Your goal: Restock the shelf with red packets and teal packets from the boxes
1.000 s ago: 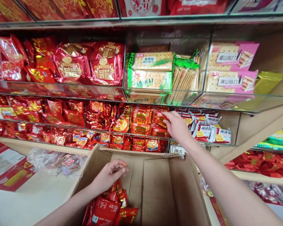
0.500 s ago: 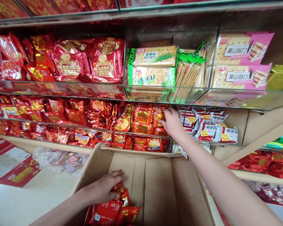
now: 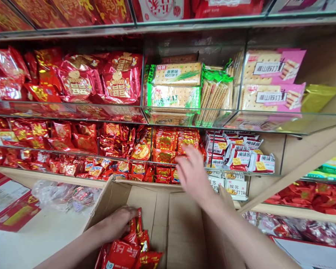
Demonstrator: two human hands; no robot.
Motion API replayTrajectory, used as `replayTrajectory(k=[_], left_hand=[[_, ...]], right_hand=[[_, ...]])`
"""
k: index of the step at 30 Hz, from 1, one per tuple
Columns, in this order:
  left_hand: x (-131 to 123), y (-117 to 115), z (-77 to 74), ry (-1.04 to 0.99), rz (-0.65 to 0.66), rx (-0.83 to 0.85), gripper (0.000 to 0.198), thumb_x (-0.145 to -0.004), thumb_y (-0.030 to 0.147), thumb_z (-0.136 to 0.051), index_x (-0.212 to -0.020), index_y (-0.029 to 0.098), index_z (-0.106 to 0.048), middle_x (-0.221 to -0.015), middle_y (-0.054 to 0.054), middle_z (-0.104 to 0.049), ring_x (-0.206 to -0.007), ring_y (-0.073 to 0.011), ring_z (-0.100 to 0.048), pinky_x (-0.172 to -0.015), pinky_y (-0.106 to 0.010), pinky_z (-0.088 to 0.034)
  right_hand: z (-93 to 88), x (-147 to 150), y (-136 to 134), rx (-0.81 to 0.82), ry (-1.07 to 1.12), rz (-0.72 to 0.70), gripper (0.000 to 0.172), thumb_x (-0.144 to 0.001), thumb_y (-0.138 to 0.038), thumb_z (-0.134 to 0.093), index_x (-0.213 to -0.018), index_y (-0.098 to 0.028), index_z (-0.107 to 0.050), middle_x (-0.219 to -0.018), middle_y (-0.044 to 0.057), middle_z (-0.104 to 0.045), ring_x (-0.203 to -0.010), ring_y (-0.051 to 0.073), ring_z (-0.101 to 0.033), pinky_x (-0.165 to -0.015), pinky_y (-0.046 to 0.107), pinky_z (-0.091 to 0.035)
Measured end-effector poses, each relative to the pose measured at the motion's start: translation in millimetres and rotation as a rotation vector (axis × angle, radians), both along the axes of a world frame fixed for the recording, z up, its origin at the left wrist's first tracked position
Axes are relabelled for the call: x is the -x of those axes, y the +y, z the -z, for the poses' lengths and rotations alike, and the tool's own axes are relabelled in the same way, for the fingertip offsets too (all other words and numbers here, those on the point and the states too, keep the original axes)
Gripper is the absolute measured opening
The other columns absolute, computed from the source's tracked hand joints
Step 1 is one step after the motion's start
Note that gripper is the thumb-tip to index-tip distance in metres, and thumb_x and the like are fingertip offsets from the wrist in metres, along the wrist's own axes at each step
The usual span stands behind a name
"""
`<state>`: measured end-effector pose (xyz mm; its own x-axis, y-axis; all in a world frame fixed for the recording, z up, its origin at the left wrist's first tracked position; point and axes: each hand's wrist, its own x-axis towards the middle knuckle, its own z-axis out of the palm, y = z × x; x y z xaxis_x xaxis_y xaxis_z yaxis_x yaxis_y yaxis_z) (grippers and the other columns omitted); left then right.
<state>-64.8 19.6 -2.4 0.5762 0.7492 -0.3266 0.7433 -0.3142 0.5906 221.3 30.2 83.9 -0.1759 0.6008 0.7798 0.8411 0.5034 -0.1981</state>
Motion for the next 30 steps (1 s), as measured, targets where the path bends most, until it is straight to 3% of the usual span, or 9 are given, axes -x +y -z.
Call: replayTrajectory(k=[3,5,7,10,13,18,22,27,30], left_hand=[[-3.1,1.0,-17.2,0.034,-0.024,-0.050,0.014,-0.058,0.016,-0.058,-0.070,0.021,-0.062,-0.073,-0.001,-0.062,-0.077,-0.0195,-0.056,-0.073,-0.027,-0.039],[-9.1,1.1,-32.3,-0.042,-0.052,-0.064,0.008,-0.059,0.018,-0.060,-0.067,0.021,-0.060,-0.064,0.002,-0.059,-0.066,-0.0159,-0.055,-0.064,-0.024,-0.039],[-20.2,1.5,-46.2,-0.230,-0.120,-0.019,0.007,-0.064,0.022,-0.059,-0.070,0.020,-0.058,-0.061,0.003,-0.057,-0.058,-0.0126,-0.052,-0.057,-0.022,-0.038],[-44.9,3.1,-59.3,-0.700,-0.310,0.138,0.017,-0.066,0.027,-0.062,-0.077,0.018,-0.052,-0.067,0.003,-0.059,-0.060,-0.0109,-0.053,-0.058,-0.022,-0.042],[-70.2,4.8,-61.4,-1.044,-0.445,0.317,0.026,-0.063,0.026,-0.067,-0.081,0.018,-0.050,-0.073,0.001,-0.063,-0.065,-0.0107,-0.057,-0.062,-0.022,-0.044],[-91.5,1.4,-54.4,-1.236,-0.611,0.418,0.030,-0.059,0.026,-0.070,-0.079,0.018,-0.049,-0.065,0.003,-0.062,-0.058,-0.0100,-0.058,-0.056,-0.022,-0.046],[-91.0,-2.4,-50.5,-1.253,-0.622,0.442,0.029,-0.061,0.026,-0.069,-0.079,0.019,-0.049,-0.068,0.004,-0.063,-0.057,-0.0094,-0.057,-0.055,-0.023,-0.047],[-85.1,0.2,-45.4,-1.136,-0.521,0.509,0.024,-0.066,0.029,-0.066,-0.084,0.015,-0.059,-0.075,0.000,-0.064,-0.065,-0.0081,-0.057,-0.062,-0.019,-0.043],[-84.4,2.2,-39.9,-1.149,-0.545,0.537,0.022,-0.064,0.027,-0.068,-0.079,0.012,-0.062,-0.072,-0.001,-0.064,-0.064,-0.0081,-0.056,-0.063,-0.020,-0.042]], right_hand=[[23.3,32.2,-38.0,0.281,-0.047,-0.237,0.027,-0.078,-0.018,-0.047,-0.104,-0.024,-0.051,-0.122,0.009,-0.044,-0.117,0.025,-0.035,-0.095,0.048,-0.033],[41.5,47.6,-53.9,0.505,0.021,-0.332,0.038,-0.076,-0.022,-0.052,-0.113,-0.022,-0.045,-0.121,0.010,-0.046,-0.113,0.024,-0.041,-0.091,0.043,-0.039],[55.3,55.0,-59.4,0.702,0.205,-0.388,0.050,-0.073,-0.027,-0.057,-0.119,-0.021,-0.038,-0.114,0.011,-0.052,-0.102,0.022,-0.051,-0.083,0.039,-0.046],[60.6,53.0,-54.5,0.877,0.561,-0.428,0.031,-0.077,-0.032,-0.052,-0.105,-0.020,-0.045,-0.083,0.003,-0.061,-0.072,0.015,-0.058,-0.064,0.030,-0.050],[52.3,44.2,-47.7,0.833,0.761,-0.385,0.016,-0.079,-0.033,-0.049,-0.086,-0.019,-0.052,-0.070,-0.001,-0.058,-0.062,0.011,-0.054,-0.058,0.025,-0.046],[44.4,34.8,-48.3,0.761,0.941,-0.370,0.020,-0.076,-0.031,-0.055,-0.092,-0.020,-0.056,-0.079,0.001,-0.062,-0.071,0.011,-0.055,-0.064,0.025,-0.046],[51.7,30.9,-51.0,0.833,1.021,-0.437,0.027,-0.073,-0.030,-0.058,-0.099,-0.022,-0.057,-0.081,0.001,-0.063,-0.072,0.012,-0.056,-0.063,0.026,-0.048],[59.4,30.2,-52.2,0.914,0.934,-0.430,0.024,-0.073,-0.029,-0.058,-0.095,-0.021,-0.059,-0.074,0.000,-0.062,-0.060,0.010,-0.054,-0.055,0.025,-0.047],[61.5,33.9,-52.8,0.912,0.912,-0.380,0.023,-0.072,-0.029,-0.059,-0.093,-0.020,-0.060,-0.075,0.000,-0.062,-0.061,0.010,-0.054,-0.057,0.024,-0.046]])
